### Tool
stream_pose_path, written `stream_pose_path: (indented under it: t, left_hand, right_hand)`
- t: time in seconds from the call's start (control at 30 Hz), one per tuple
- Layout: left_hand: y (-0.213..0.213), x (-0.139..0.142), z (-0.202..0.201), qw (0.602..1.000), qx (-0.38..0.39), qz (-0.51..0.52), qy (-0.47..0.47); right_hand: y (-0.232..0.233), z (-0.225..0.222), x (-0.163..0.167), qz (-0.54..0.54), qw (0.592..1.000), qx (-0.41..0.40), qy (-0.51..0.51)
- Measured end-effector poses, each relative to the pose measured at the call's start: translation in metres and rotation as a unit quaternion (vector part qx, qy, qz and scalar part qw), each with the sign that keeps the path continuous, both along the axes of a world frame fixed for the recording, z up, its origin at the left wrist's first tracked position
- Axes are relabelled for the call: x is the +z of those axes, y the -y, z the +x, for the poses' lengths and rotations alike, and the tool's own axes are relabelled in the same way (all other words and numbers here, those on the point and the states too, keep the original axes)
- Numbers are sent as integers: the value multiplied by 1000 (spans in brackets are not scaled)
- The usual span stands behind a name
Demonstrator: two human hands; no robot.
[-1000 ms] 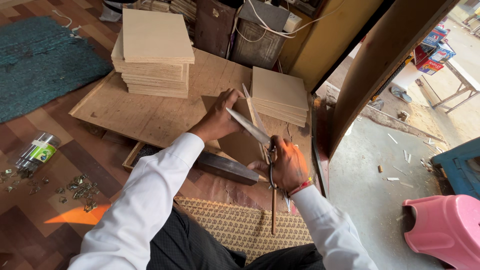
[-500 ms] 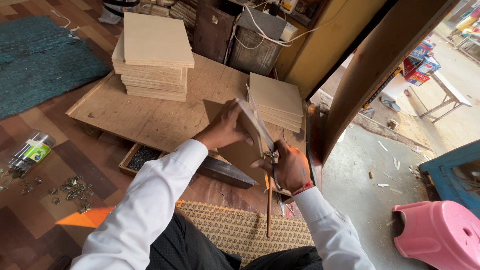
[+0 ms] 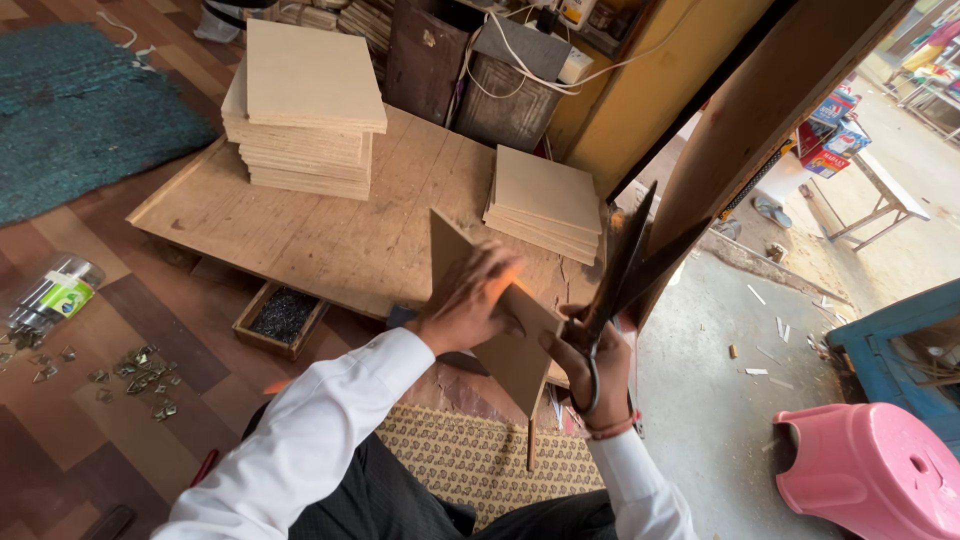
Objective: The person assembles small wooden boxes by trimming edges with scissors, attaching metal clasps with a hammer and nails, and stacking the finished units. The person handles wooden boards, scissors, a hammer, nails, and metal clasps throughout the process.
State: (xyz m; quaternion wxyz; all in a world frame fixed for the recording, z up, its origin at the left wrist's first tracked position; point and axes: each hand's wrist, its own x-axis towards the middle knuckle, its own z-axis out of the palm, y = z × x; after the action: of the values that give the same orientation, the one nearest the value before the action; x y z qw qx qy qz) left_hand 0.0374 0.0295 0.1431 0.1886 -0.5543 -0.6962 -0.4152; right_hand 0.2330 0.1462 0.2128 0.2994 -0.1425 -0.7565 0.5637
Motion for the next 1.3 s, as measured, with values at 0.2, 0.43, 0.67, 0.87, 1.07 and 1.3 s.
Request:
stream_pose_path:
  t: [0.2, 0.43, 0.67, 0.87, 1.07, 1.3]
  left_hand:
    - [18, -51, -62, 803, -36, 100, 586]
    - [8, -82, -76, 819, -86, 57, 564]
    - [35, -2, -83, 860, -138, 52, 488]
    - [35, 42, -36, 706, -223, -42, 671]
    - [35, 34, 0, 588, -321, 30, 742]
    - [37, 45, 31, 571, -352, 12, 741]
  right_hand:
    - [5, 37, -37, -71, 997, -29, -11]
    - [9, 48, -66, -81, 996, -40, -14]
    - [-69, 64, -69, -223, 962, -130, -91]
    - [-133, 43, -129, -447, 889, -92, -24]
    - [-160, 45, -189, -484, 868, -114, 4]
    - [-167, 54, -193, -495, 856, -143, 39]
